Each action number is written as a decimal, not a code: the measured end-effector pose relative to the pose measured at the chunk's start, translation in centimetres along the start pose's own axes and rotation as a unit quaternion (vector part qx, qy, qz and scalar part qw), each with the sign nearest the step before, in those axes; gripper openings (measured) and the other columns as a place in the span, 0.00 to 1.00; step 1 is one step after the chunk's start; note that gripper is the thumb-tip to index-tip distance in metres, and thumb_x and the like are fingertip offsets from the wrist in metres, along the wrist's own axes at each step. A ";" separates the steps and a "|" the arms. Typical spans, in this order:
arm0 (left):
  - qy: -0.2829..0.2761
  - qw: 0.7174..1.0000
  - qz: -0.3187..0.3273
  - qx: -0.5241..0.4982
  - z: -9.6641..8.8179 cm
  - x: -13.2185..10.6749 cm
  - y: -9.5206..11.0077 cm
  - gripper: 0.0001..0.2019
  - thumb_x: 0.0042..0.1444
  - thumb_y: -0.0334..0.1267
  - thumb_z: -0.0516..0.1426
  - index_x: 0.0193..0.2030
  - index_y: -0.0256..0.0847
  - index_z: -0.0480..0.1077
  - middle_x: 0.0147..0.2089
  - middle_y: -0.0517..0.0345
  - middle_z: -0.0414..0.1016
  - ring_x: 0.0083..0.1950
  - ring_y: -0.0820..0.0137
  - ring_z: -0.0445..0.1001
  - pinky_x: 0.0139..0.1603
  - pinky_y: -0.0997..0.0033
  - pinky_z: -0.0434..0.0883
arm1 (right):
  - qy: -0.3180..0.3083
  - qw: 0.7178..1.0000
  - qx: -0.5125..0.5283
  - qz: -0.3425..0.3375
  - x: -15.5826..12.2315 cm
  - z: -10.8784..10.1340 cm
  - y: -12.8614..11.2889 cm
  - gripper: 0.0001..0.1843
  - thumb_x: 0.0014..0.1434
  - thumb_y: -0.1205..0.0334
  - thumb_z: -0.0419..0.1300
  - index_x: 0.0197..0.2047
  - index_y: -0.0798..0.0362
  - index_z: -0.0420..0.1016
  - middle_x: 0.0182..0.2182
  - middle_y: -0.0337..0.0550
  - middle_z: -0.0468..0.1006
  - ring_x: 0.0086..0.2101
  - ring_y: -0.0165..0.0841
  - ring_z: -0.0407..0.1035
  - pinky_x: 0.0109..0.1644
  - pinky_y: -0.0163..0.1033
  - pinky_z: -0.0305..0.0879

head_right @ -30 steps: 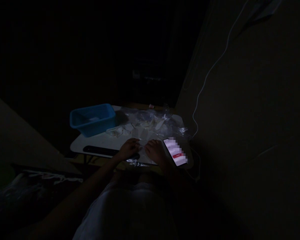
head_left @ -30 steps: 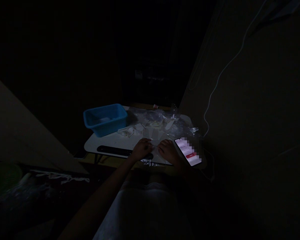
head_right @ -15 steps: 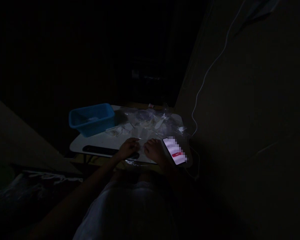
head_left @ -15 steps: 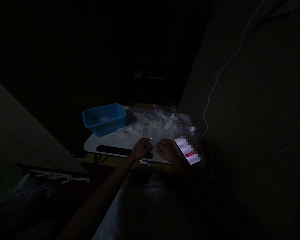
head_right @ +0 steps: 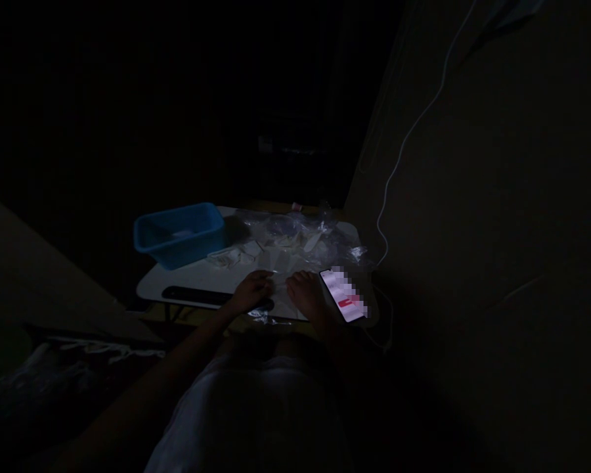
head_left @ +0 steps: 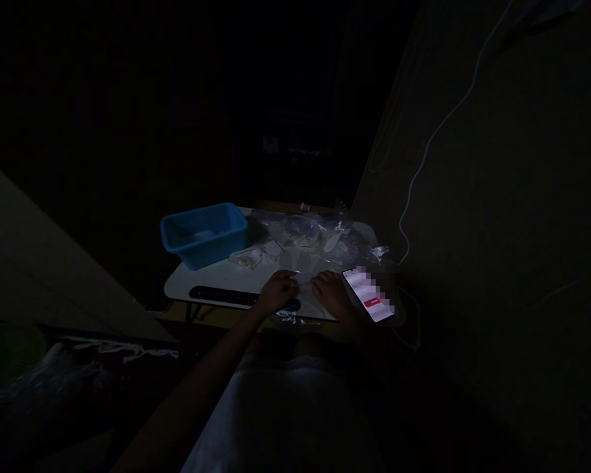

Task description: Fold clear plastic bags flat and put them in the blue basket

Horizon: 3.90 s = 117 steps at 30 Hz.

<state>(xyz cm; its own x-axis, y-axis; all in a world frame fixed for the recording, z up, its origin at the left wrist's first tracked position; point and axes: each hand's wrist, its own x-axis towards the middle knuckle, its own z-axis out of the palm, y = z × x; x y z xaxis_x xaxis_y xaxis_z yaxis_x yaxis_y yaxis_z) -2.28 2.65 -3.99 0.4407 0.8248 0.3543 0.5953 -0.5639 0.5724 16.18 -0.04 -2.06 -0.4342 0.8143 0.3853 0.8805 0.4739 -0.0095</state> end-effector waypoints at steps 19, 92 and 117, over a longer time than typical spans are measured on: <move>-0.006 1.000 -0.005 0.017 -0.3 -0.1 0.5 0.06 0.47 0.32 0.53 0.26 0.39 0.72 0.49 0.54 0.69 0.51 0.67 0.64 0.53 0.65 0.61 | 0.054 0.995 0.074 -0.023 -0.9 0.3 0.5 0.09 0.47 0.72 0.50 0.25 0.53 0.70 0.26 0.41 0.71 0.32 0.31 0.62 0.38 0.36 0.54; 0.142 0.981 -0.094 -0.092 -2.6 1.1 -2.5 0.10 0.41 0.30 0.54 0.33 0.38 0.72 0.38 0.55 0.75 0.39 0.68 0.73 0.42 0.67 0.70 | -0.062 0.996 0.043 -0.055 0.2 -0.7 -0.4 0.20 0.51 0.69 0.53 0.47 0.46 0.69 0.38 0.43 0.67 0.42 0.34 0.57 0.46 0.40 0.51; -0.014 0.986 0.122 0.115 -2.3 -0.7 -0.6 0.11 0.52 0.32 0.49 0.37 0.36 0.72 0.46 0.47 0.70 0.51 0.63 0.64 0.51 0.63 0.64 | -0.056 0.996 0.044 -0.057 0.2 -0.4 -0.3 0.21 0.51 0.69 0.53 0.49 0.45 0.67 0.38 0.42 0.67 0.42 0.35 0.56 0.45 0.40 0.52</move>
<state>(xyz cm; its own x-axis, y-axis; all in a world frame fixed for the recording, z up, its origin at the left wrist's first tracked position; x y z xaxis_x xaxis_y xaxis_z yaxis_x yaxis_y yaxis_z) -4.48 2.56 -2.91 0.6056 0.6637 0.4391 0.6042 -0.7426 0.2890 15.90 -0.18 -1.62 -0.5525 0.7838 0.2836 0.8066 0.5886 -0.0553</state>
